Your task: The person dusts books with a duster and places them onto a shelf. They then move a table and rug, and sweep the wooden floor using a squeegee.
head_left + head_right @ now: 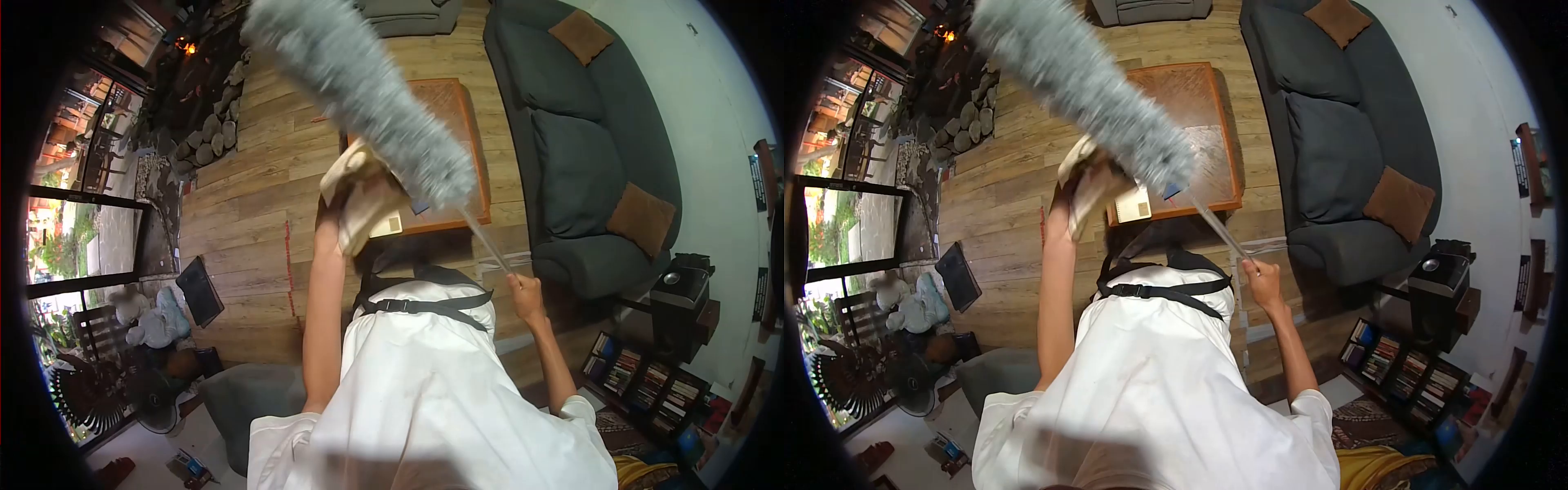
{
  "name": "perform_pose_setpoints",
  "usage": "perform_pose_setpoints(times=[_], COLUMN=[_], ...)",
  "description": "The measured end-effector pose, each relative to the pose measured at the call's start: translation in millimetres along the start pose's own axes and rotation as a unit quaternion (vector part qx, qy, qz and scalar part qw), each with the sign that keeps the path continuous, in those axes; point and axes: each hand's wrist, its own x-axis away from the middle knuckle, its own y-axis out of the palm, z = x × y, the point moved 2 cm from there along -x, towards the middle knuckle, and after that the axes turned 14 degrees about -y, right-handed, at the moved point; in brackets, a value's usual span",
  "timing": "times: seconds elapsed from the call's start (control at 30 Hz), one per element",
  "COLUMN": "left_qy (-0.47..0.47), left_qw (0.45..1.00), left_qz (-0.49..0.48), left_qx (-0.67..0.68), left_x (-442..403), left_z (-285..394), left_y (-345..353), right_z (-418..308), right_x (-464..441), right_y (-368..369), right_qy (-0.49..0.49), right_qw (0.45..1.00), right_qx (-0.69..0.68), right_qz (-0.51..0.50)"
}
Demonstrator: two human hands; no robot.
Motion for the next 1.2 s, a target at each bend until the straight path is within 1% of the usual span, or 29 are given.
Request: perform_pose_setpoints(times=[0.03,0.07,0.1,0.17,0.2,0.23,0.3,0.33,0.37,0.4,0.47,0.5,0.53,0.57,0.63,0.67,0.7,0.73,0.77,0.8,0.83,0.9,0.93,0.97,1.03,1.07,1.17,1.2], left_qy=[-0.038,0.002,-0.001,0.045,0.071,0.073,-0.028,-0.067,-0.106,-0.118,-0.130,-0.114,-0.097,-0.098,-0.092,-0.091,-0.091,-0.120,-0.148,-0.157,-0.199,-0.210,-0.210,-0.225,-0.206,-0.206,-0.187,-0.166], left_qw=[0.992,0.995,0.987,0.992,0.990,0.990,0.981,0.974,0.965,0.961,0.957,0.971,0.981,0.982,0.981,0.977,0.956,0.949,0.940,0.929,0.917,0.959,0.959,0.953,0.919,0.918,0.947,0.959], left_qz=[-0.043,0.053,0.127,0.071,-0.051,-0.050,0.024,0.016,0.009,0.024,0.037,0.062,0.086,0.084,0.039,0.005,-0.074,-0.118,-0.160,-0.206,-0.227,-0.102,-0.118,-0.087,-0.279,-0.279,-0.207,-0.177], left_qx=[0.109,0.086,0.101,0.098,0.114,0.113,0.191,0.216,0.242,0.250,0.256,0.201,0.144,0.141,0.168,0.194,0.270,0.267,0.264,0.263,0.263,0.160,0.149,0.183,0.189,0.191,0.158,0.144], left_x=[-27.0,-11.9,5.9,17.2,-16.6,-5.0,21.8,10.8,-0.2,3.8,7.6,11.1,13.8,16.8,28.0,36.8,49.2,54.8,59.5,62.3,74.5,85.7,87.8,93.1,92.3,90.3,102.9,103.8], left_z=[-11.8,-11.8,-10.9,-23.6,-42.6,-40.3,-44.8,-52.6,-60.4,-64.9,-71.1,-74.6,-78.1,-82.6,-96.0,-104.5,-108.8,-115.2,-120.7,-127.9,-123.5,-133.6,-138.7,-145.6,-152.2,-153.3,-154.1,-151.5], left_y=[-22.1,10.2,43.4,62.5,14.1,32.7,58.6,41.2,23.8,30.5,46.5,49.5,51.9,55.0,60.7,69.8,89.8,91.8,92.6,93.7,116.3,113.6,116.6,113.2,118.0,116.3,107.0,99.9], right_z=[4.9,9.7,14.7,25.8,33.2,37.4,43.8,45.8,49.4,51.7,43.8,39.3,40.4,40.2,7.5,8.6,10.8,-3.6,-15.7,-26.6,-31.1,-45.3,-51.1,-56.2,-64.9,-64.2,-72.8,-80.1], right_x=[6.5,12.4,17.6,25.4,26.9,24.3,18.4,13.5,6.9,-0.3,-18.8,-28.0,-37.0,-48.1,-74.4,-85.0,-94.7,-105.9,-114.6,-118.2,-120.7,-124.3,-126.9,-129.1,-132.6,-132.6,-129.7,-128.4], right_y=[-2.5,-5.8,-9.3,-13.3,-17.5,-21.9,-28.7,-30.0,-30.6,-31.4,-30.6,-26.8,-18.2,-8.4,0.2,18.3,34.1,32.5,32.8,37.0,43.0,54.0,56.6,58.0,56.8,58.3,56.7,51.1], right_qy=[-0.026,-0.053,-0.056,-0.047,-0.059,-0.061,-0.079,-0.078,-0.054,-0.031,-0.027,-0.025,-0.023,-0.022,-0.034,-0.050,-0.067,-0.067,0.023,0.114,0.115,0.067,0.069,0.062,0.047,0.067,0.068,0.084], right_qw=[0.998,0.993,0.993,0.990,0.989,0.989,0.990,0.990,0.993,0.995,0.996,0.997,0.999,1.000,0.991,0.982,0.969,0.969,0.945,0.898,0.897,0.818,0.818,0.813,0.806,0.773,0.761,0.766], right_qx=[0.050,0.101,0.103,0.117,0.117,0.115,0.112,0.110,0.093,0.077,0.068,0.060,0.034,0.008,-0.126,-0.181,-0.235,-0.235,-0.324,-0.406,-0.407,-0.554,-0.555,-0.563,-0.577,-0.618,-0.632,-0.626], right_qz=[-0.008,-0.016,-0.019,-0.068,-0.064,-0.064,-0.027,-0.029,-0.041,-0.051,-0.041,-0.031,-0.024,-0.017,-0.014,0.015,0.043,0.044,-0.042,-0.127,-0.128,-0.138,-0.138,-0.133,-0.123,-0.123,-0.128,-0.117])
